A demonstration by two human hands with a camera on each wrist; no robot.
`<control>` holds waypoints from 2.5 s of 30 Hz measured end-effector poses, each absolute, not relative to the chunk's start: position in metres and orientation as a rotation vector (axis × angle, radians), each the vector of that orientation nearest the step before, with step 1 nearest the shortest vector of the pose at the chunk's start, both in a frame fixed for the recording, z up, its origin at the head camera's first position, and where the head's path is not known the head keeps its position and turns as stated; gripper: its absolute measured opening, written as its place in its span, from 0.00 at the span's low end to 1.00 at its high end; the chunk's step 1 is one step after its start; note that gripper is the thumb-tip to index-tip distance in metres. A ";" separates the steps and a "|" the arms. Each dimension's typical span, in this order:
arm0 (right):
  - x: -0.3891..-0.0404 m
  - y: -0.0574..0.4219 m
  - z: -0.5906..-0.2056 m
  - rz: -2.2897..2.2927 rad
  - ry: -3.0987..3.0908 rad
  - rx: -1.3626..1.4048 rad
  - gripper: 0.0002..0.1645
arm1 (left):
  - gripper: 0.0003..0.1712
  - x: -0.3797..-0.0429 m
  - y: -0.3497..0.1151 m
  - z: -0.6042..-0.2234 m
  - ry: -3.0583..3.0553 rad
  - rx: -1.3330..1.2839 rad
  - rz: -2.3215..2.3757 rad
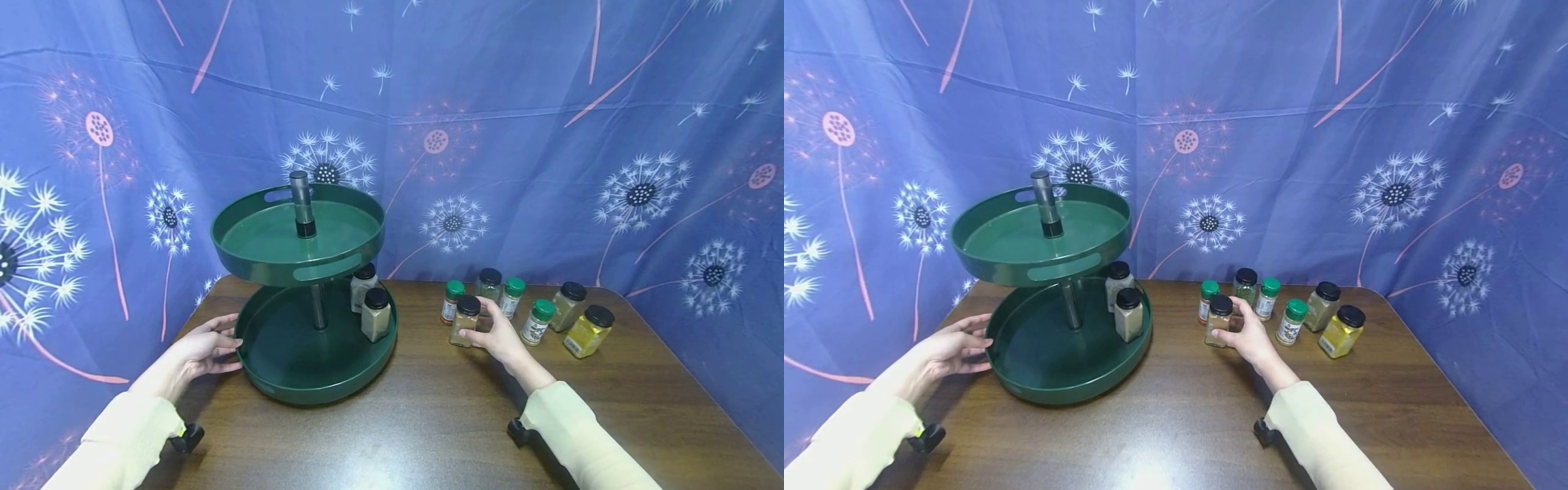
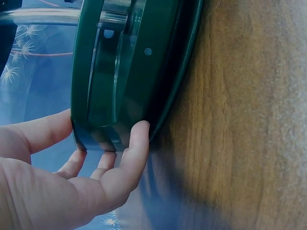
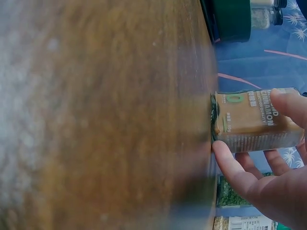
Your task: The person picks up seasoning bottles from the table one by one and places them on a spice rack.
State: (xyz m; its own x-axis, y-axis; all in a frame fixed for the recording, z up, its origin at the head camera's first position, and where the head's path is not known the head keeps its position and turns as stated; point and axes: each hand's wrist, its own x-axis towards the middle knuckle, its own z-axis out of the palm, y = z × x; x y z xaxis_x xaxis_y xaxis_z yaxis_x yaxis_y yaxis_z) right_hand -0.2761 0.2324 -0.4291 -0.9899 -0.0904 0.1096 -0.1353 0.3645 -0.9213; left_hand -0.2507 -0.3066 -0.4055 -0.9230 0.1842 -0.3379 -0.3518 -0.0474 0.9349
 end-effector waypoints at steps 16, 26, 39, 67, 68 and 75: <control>-0.278 0.233 -0.431 1.761 -2.537 0.245 0.45 | 0.45 -0.249 -0.306 -0.403 1.883 -0.184 2.019; -0.279 0.233 -0.431 1.777 -2.541 0.238 0.45 | 0.46 -0.248 -0.306 -0.404 1.886 -0.178 2.017; -0.275 0.235 -0.422 1.749 -2.550 0.233 0.44 | 0.46 -0.246 -0.304 -0.402 1.913 -0.169 1.999; -0.276 0.229 -0.376 1.687 -2.630 0.384 0.49 | 0.46 -0.247 -0.304 -0.404 1.908 -0.181 2.019; -0.276 0.228 -0.374 1.691 -2.630 0.390 0.49 | 0.46 -0.247 -0.304 -0.404 1.907 -0.181 2.019; -0.277 0.220 -0.362 1.722 -2.623 0.400 0.49 | 0.45 -0.247 -0.304 -0.403 1.913 -0.175 2.011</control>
